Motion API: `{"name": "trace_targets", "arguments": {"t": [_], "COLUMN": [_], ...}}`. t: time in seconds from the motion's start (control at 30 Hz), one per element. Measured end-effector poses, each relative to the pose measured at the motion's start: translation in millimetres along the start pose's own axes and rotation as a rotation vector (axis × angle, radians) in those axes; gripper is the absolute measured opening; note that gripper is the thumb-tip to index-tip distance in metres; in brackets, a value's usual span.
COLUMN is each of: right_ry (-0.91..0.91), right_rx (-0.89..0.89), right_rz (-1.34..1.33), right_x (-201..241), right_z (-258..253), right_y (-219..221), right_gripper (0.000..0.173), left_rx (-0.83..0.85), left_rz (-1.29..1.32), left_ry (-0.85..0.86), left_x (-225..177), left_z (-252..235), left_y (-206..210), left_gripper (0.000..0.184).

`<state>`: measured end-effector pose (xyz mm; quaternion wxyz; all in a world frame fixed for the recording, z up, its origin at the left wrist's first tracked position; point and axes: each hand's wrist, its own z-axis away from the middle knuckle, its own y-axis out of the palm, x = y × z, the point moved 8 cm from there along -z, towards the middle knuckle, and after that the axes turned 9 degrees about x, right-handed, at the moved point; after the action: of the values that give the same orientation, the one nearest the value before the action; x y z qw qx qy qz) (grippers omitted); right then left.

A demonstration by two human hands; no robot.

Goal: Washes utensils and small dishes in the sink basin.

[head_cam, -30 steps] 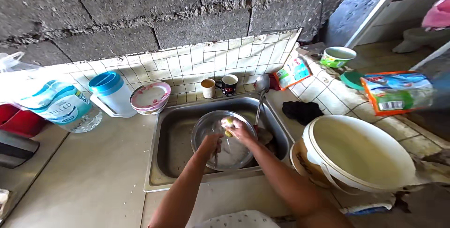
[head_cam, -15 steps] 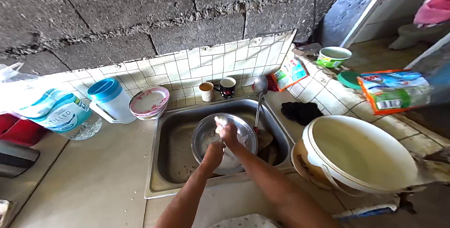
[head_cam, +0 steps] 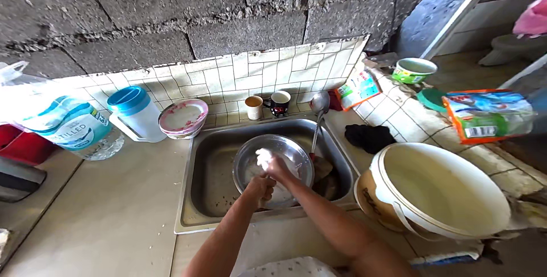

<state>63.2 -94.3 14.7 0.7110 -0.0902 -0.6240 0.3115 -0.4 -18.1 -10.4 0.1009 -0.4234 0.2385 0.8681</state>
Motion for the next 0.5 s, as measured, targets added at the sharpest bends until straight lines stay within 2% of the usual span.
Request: {"name": "trace_targets", "arguments": {"t": [0.03, 0.07, 0.17, 0.23, 0.3, 0.37, 0.4, 0.5], "right_ry": [-0.042, -0.051, 0.078, 0.150, 0.160, 0.109, 0.071, 0.110], "right_rx": [0.019, -0.004, -0.209, -0.313, -0.258, -0.098, -0.062, -0.130], "right_rz": [0.101, 0.119, -0.142, -0.234, -0.075, 0.191, 0.240, -0.057], "right_x": [12, 16, -2, -9, 3, 25, 31, 12], "right_z": [6, 9, -6, -14, -10, -3, -2, -13], "right_y": [5, 3, -24, -38, -34, -16, -10, -18], "right_gripper": [0.040, 0.040, 0.038, 0.035, 0.038, 0.046, 0.046, 0.038], "left_rx": [-0.071, -0.118, -0.133, -0.131, -0.128, -0.116, -0.109, -0.108], "left_rz": [-0.119, -0.225, -0.516, -0.656, -0.704, -0.681, -0.669, -0.714], "left_ry": [0.004, 0.019, 0.089, 0.137, 0.175, 0.220, 0.232, 0.193], "left_x": [-2, -4, -8, -13, -18, -24, -27, -23], "left_z": [0, 1, 3, 3, 5, 8, 10, 11], "left_y": [-2, -1, 7, 6, 2, -1, -2, -5], "left_gripper": [0.012, 0.011, 0.029, 0.030, 0.029, 0.025, 0.024, 0.027]}}
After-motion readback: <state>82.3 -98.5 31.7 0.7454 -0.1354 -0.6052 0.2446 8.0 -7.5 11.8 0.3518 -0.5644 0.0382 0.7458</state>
